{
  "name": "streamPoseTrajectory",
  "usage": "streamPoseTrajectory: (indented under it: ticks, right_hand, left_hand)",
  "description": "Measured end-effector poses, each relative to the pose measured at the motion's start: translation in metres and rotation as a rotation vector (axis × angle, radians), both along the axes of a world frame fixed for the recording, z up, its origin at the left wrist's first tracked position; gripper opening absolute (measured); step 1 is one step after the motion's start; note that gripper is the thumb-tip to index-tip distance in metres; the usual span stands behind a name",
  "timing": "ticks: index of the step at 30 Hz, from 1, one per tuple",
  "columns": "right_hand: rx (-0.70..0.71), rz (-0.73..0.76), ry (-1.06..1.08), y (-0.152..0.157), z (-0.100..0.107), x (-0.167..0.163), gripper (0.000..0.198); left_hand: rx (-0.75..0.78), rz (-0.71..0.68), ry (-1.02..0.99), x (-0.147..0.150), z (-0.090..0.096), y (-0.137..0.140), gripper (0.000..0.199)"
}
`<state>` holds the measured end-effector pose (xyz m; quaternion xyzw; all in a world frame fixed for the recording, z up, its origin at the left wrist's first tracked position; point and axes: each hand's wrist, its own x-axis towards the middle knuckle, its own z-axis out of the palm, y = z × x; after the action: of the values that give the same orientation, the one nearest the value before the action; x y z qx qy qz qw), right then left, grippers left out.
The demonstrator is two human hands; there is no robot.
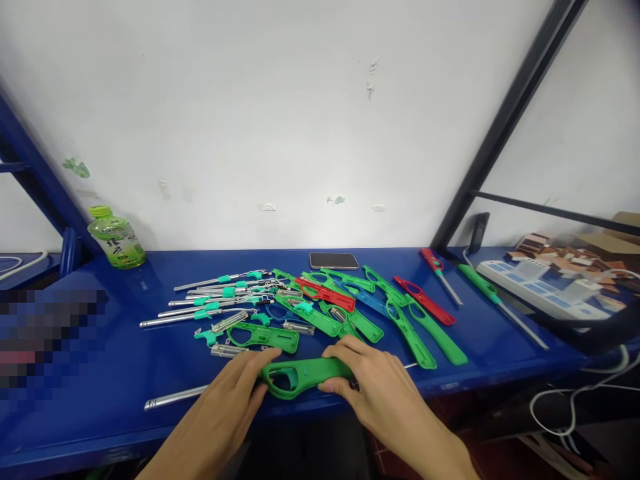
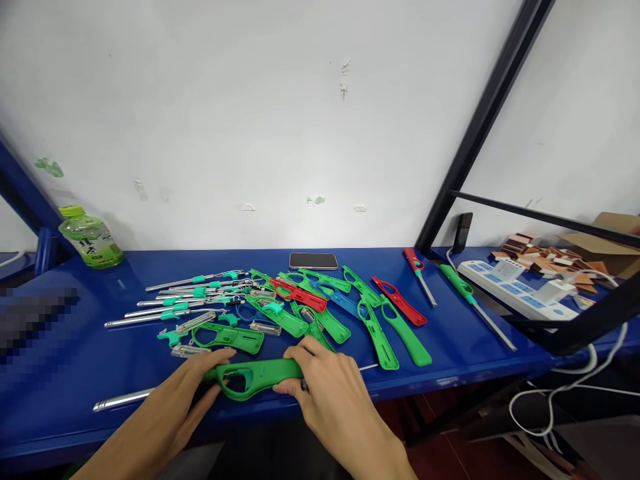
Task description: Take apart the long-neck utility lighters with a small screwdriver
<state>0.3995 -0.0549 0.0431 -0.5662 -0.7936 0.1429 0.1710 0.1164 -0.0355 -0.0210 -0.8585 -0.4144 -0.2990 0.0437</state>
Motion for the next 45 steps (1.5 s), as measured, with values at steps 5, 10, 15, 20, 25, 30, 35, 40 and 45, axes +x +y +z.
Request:
streamPoseTrajectory:
  ticks: [5,10,15,20,25,30,35,40,45]
  right_hand:
    - [0.014,-0.024,0.137,-0.004,-0.002,0.01,0.022]
    - [0.142,-0.255,0.227,0.007,0.011,0.043,0.029]
    - [0.105,-0.559,0.009,0.046,0.026,0.068,0.034]
    - [0.091,-0.658,-0.021,0.071,0.022,0.061,0.04]
    - [0.147,-0.527,0.074,0.047,0.037,0.04,0.024]
    - [-0.063,0.003,0.145,0.02,0.044,0.009,0.017]
    - [-0.07,0.073,-0.101,0.026,0.031,-0.008,0.016]
    - [-0.022,0.136,-0.115,0.031,0.027,-0.006,0.007]
    - [0.057,0.159,-0.065,0.027,0.027,-0.001,0.021]
  left_hand:
    - [-0.14,0.048,-0.172,0.003,0.001,-0.003,0.068]
    - [-0.117,0.011,-0.144,0.003,0.009,-0.002,0.064]
    - [-0.005,-0.015,-0.078,0.016,0.027,0.003,0.034]
    - [-0.007,-0.126,-0.042,0.037,0.035,0.009,0.034]
    - [-0.029,-0.125,-0.014,0.036,0.028,0.009,0.034]
    - [-0.05,-0.158,-0.068,0.035,0.025,0.01,0.028]
    - [-0.051,-0.197,-0.109,0.041,0.022,0.012,0.028]
    - [-0.065,-0.191,-0.13,0.043,0.018,0.012,0.024]
    - [-0.09,-0.158,-0.131,0.044,0.021,0.009,0.021]
